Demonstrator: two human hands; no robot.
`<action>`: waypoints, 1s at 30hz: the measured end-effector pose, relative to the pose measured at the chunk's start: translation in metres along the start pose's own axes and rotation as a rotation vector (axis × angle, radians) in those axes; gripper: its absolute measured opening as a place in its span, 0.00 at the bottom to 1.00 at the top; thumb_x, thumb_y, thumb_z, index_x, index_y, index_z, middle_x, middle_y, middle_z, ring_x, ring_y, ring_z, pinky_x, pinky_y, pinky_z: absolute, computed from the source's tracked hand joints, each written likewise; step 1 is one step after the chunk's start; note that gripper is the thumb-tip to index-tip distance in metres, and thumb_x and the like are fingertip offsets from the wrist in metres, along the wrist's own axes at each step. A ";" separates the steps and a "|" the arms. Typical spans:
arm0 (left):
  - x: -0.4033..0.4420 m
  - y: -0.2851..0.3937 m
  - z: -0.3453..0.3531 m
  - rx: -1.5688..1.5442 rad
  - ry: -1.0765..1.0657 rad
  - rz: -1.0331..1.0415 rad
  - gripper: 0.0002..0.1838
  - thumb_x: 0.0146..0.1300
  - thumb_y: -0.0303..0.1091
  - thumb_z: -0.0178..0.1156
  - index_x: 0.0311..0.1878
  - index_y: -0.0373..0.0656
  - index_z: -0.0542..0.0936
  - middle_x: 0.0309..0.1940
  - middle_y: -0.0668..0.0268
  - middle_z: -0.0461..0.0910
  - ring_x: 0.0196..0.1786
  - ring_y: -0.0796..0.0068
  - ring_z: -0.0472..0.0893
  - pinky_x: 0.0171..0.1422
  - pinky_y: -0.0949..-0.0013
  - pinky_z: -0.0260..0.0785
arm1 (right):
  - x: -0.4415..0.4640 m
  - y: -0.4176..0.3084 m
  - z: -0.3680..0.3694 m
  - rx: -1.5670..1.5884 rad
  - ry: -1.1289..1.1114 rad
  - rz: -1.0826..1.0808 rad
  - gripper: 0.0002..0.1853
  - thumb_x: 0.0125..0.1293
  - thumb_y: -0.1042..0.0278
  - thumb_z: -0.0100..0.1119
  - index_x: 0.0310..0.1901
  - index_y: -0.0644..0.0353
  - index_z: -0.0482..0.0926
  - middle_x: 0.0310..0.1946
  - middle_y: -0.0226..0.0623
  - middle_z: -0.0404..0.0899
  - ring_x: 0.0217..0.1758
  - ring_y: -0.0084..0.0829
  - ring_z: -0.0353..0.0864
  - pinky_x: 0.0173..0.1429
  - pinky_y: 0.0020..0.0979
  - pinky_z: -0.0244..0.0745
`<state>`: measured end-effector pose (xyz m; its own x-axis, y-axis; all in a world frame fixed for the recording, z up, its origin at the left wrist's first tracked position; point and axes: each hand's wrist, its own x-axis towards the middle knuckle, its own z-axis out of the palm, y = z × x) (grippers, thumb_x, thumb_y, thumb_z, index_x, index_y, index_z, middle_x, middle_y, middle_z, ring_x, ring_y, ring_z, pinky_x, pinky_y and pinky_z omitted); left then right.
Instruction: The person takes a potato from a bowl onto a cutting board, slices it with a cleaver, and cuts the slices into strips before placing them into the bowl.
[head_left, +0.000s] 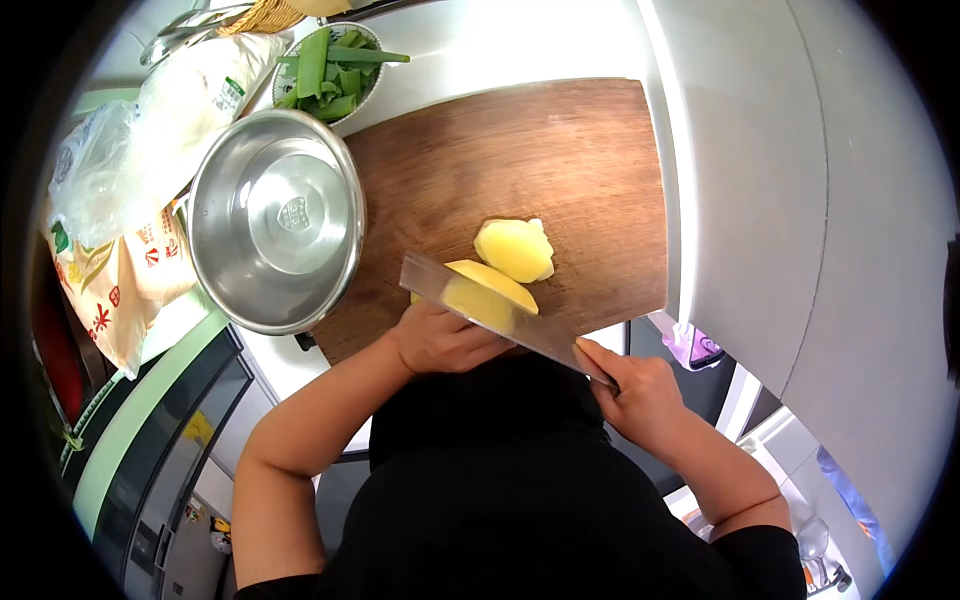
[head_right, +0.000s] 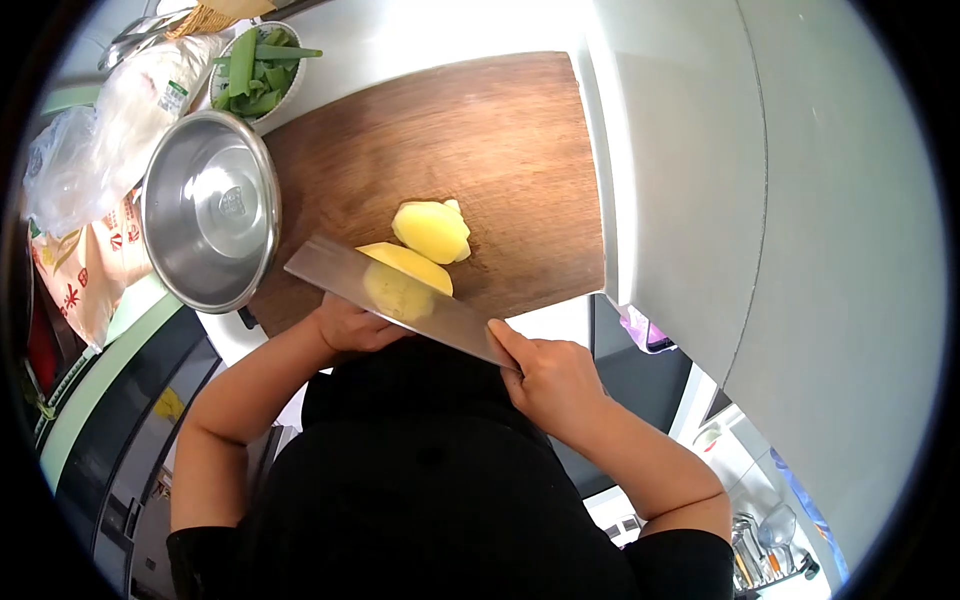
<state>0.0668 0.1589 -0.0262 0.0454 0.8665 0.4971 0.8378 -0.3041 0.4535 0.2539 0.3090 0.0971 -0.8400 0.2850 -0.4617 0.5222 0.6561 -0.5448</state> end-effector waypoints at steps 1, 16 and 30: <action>0.001 0.000 -0.002 0.020 0.004 0.024 0.09 0.51 0.39 0.62 0.37 0.56 0.85 0.40 0.78 0.80 0.46 0.76 0.77 0.53 0.66 0.69 | 0.001 0.001 0.000 0.001 0.000 0.003 0.22 0.51 0.76 0.61 0.51 0.60 0.74 0.22 0.40 0.79 0.23 0.41 0.79 0.27 0.37 0.74; 0.000 0.003 0.005 0.141 0.023 0.080 0.13 0.49 0.43 0.68 0.39 0.54 0.83 0.41 0.77 0.79 0.44 0.73 0.77 0.48 0.68 0.71 | 0.037 0.010 0.034 -0.003 0.035 0.053 0.20 0.53 0.76 0.59 0.50 0.56 0.77 0.25 0.46 0.79 0.26 0.48 0.79 0.31 0.42 0.74; 0.000 0.004 0.007 0.125 0.099 0.046 0.08 0.52 0.36 0.62 0.37 0.53 0.82 0.36 0.78 0.75 0.42 0.79 0.75 0.40 0.76 0.66 | 0.020 -0.008 -0.002 0.191 0.012 0.054 0.18 0.54 0.77 0.60 0.49 0.59 0.79 0.23 0.46 0.79 0.24 0.43 0.79 0.30 0.35 0.75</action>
<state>0.0736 0.1601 -0.0294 0.0362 0.8076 0.5886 0.8976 -0.2852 0.3361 0.2326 0.3112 0.0940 -0.8108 0.3256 -0.4863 0.5844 0.4957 -0.6424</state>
